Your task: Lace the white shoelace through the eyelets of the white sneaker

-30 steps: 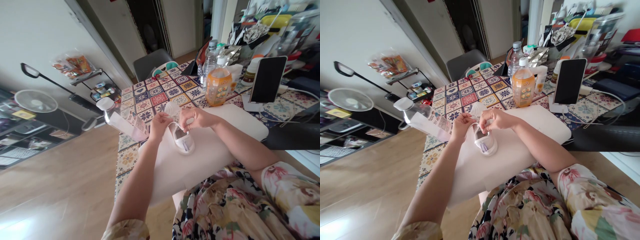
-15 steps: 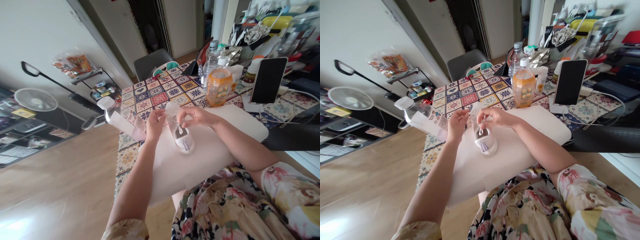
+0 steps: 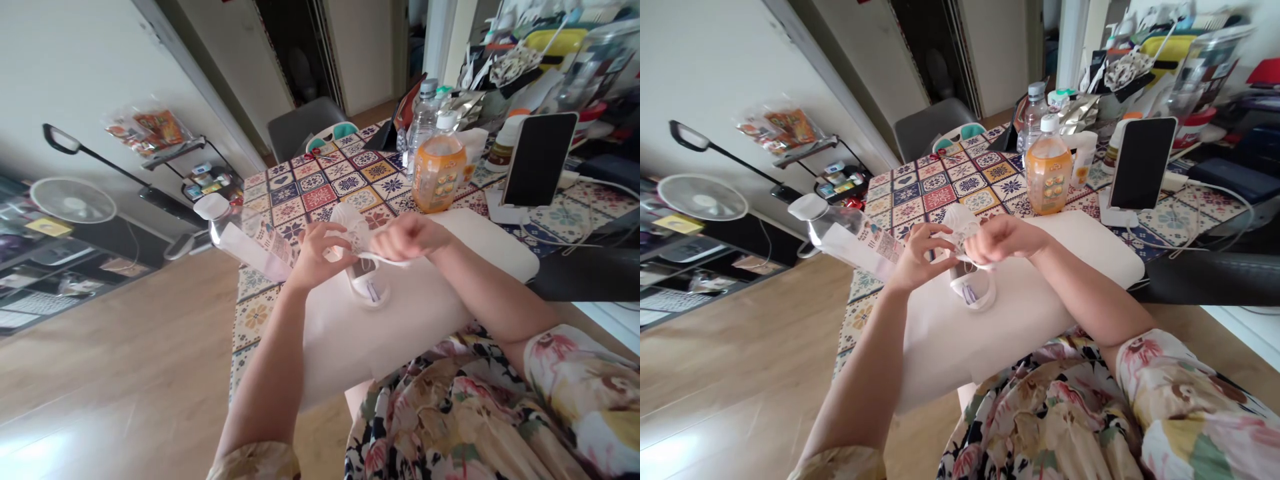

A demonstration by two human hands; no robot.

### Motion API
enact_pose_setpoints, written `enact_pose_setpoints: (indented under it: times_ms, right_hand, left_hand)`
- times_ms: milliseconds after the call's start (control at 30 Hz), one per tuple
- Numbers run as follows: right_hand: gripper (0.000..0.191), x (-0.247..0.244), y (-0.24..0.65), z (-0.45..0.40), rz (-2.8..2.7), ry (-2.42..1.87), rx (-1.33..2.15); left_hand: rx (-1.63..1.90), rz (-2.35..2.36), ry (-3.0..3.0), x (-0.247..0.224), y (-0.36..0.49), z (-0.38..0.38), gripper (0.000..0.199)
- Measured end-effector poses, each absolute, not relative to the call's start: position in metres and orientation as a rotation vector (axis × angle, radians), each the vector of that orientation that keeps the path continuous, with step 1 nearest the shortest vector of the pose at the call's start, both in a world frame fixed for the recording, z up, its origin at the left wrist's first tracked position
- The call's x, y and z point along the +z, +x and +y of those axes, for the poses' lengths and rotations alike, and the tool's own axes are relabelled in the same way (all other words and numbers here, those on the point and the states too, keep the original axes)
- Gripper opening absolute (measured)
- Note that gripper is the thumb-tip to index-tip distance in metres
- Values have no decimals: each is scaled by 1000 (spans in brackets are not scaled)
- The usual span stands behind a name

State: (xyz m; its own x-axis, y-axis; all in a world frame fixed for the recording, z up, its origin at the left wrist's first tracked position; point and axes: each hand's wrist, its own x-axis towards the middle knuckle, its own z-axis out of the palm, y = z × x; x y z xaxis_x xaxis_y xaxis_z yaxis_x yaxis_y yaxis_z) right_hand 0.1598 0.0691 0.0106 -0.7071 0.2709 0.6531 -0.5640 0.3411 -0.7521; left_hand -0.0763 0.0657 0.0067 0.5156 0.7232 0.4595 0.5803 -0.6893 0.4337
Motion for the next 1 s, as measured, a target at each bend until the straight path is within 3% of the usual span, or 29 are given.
enact_pose_setpoints:
  times_ms: [67,100,233,300,1000]
  right_hand:
    - [47,13,165,68,-1756,481,1532]
    - [48,14,167,69,-1755,389,1533]
    - [27,12,161,75,-1917,-542,1293]
    - [13,9,155,77,-2052,-691,1176]
    - [7,-3,139,79,-2143,-713,949]
  left_hand:
    - [937,1090,2495,6,-76,66,10]
    - [942,1066,2466,5,-75,67,9]
    - [910,970,2303,1,-72,70,8]
    - [897,968,2228,-2,-70,71,12]
    - [980,989,2001,-13,-63,71,6]
